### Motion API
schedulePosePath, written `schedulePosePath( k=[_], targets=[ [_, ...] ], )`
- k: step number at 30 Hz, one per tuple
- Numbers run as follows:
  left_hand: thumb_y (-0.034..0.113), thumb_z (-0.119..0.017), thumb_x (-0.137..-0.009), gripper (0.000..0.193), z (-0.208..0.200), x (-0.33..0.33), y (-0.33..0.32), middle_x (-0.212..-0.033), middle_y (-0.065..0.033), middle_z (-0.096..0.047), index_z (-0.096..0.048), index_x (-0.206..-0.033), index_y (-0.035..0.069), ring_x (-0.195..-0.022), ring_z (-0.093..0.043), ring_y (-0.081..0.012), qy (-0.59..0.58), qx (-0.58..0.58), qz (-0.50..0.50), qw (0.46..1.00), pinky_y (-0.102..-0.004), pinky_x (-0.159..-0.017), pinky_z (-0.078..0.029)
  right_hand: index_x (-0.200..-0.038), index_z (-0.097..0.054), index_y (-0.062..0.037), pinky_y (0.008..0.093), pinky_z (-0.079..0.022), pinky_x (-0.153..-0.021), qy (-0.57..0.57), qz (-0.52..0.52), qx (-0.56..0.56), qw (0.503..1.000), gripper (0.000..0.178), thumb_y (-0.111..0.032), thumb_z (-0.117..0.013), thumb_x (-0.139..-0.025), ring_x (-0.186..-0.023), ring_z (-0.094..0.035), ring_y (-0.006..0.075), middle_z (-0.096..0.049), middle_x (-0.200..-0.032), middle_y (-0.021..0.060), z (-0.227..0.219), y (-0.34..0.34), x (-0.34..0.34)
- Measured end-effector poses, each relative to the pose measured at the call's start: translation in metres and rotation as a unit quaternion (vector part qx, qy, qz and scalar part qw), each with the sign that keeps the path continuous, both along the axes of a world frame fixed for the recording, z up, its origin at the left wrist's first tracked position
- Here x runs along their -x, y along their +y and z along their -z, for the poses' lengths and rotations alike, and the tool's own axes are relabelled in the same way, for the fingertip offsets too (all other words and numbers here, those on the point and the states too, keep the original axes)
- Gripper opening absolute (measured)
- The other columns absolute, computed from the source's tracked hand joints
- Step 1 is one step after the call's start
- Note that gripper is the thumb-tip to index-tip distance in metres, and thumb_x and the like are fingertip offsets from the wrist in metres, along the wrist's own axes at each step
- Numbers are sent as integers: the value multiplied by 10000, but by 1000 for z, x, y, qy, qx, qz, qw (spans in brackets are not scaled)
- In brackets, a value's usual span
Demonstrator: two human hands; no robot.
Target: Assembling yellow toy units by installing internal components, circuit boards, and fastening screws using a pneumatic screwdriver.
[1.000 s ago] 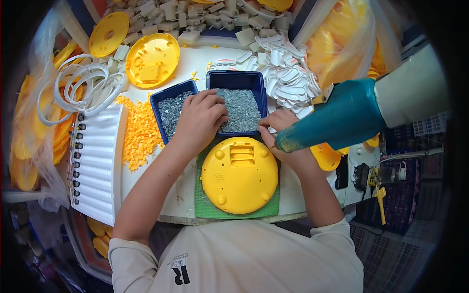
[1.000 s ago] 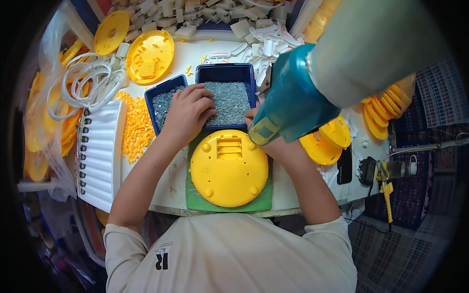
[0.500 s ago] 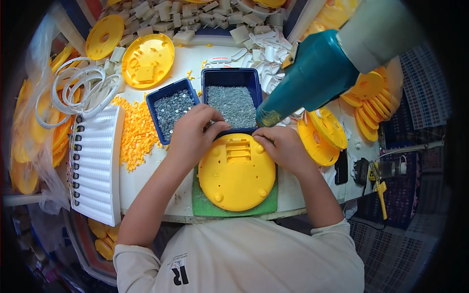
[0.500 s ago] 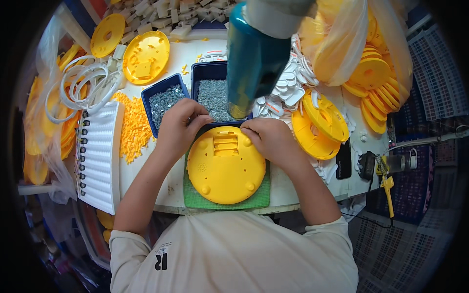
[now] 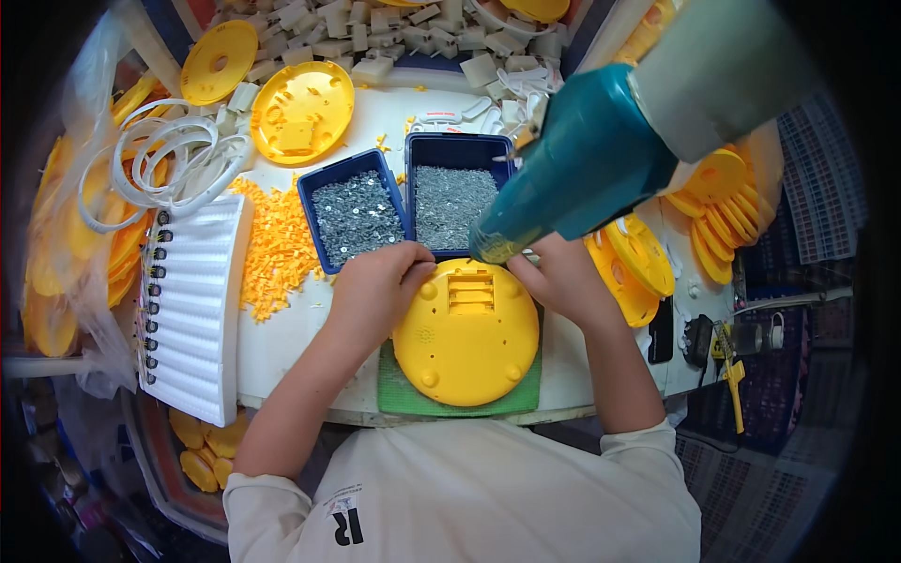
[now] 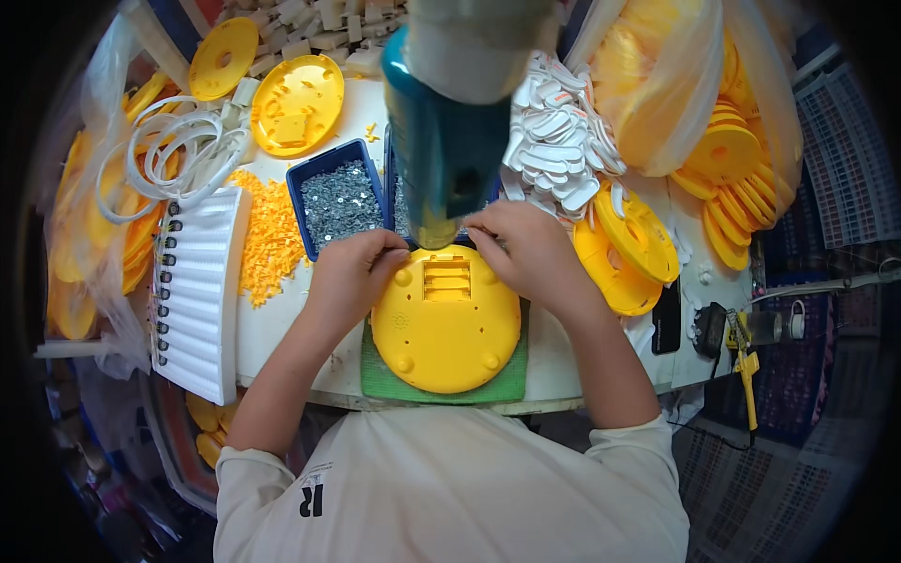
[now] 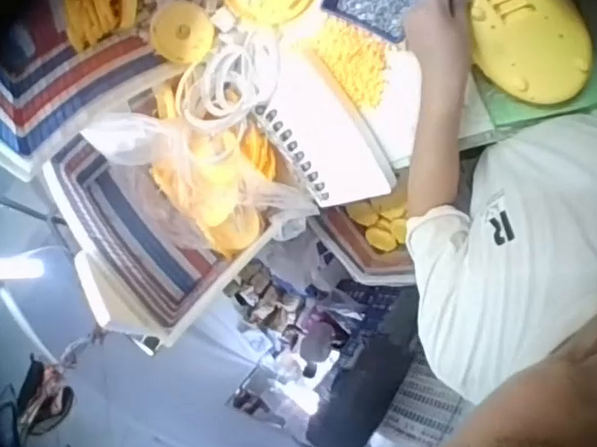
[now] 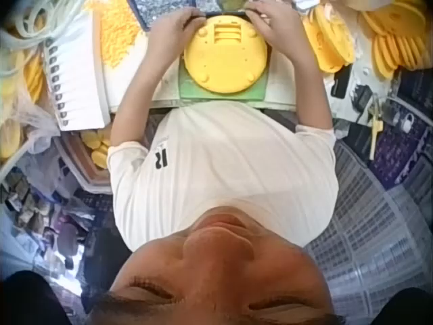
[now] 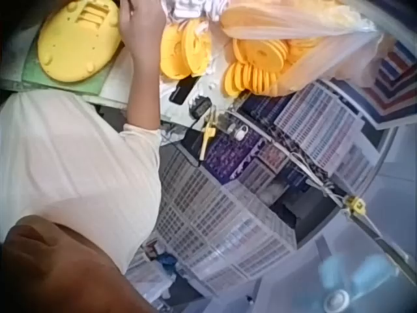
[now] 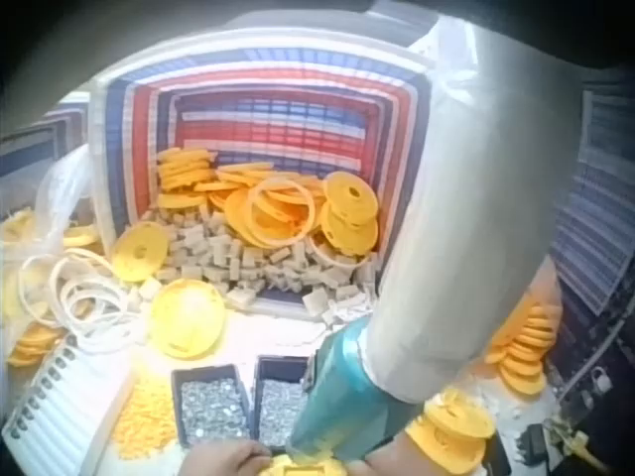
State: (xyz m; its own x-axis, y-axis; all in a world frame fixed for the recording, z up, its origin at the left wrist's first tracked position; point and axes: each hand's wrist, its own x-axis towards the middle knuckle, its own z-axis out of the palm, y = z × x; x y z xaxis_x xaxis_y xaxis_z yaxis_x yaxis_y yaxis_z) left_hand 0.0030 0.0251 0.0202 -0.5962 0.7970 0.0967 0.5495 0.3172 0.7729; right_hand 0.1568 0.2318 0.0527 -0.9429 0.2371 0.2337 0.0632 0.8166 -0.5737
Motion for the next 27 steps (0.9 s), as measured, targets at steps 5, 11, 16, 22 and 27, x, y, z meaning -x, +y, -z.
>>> schedulePosePath(
  k=[5,11,16,22,27],
  targets=[
    [256,-722,-927,144,5,3,2,-892,-106,-760,-773,-977,131,-813,-744,-316,74,47,8,996,-438,-719,-581,-1087,-750,-78,411,-530,-897,-33,-4,-90,995,196,-158,-729,-909,-1040,-660,327,-693,-1058,133,26,7,39],
    [216,-684,-838,144,25,4,-2,-856,-190,-742,-769,-880,108,-841,-747,-367,95,87,27,991,-489,-717,-571,-947,-721,-34,469,-515,-826,-22,-48,-156,986,107,-118,-732,-883,-940,-621,398,-638,-962,172,26,-8,71],
    [177,-660,-844,121,33,-5,13,-817,-130,-744,-750,-882,105,-827,-744,-352,163,89,81,979,-466,-683,-570,-960,-651,-1,477,-483,-819,-15,-66,-179,981,84,-72,-673,-921,-940,-596,406,-602,-939,175,36,18,60],
    [106,-663,-808,235,65,-8,-15,-1064,-135,-746,-765,-1018,76,-1015,-725,-322,162,-82,83,980,-433,-811,-582,-987,-642,-3,471,-481,-829,-31,-78,-152,985,107,-67,-687,-915,-955,-591,402,-597,-982,167,35,5,69],
    [114,-669,-790,211,41,1,-15,-1039,-136,-700,-759,-969,50,-999,-687,-349,174,-89,98,976,-433,-819,-570,-946,-622,12,479,-477,-811,-15,-89,-189,978,75,-55,-652,-931,-938,-585,418,-587,-967,196,50,22,70]
  ],
)
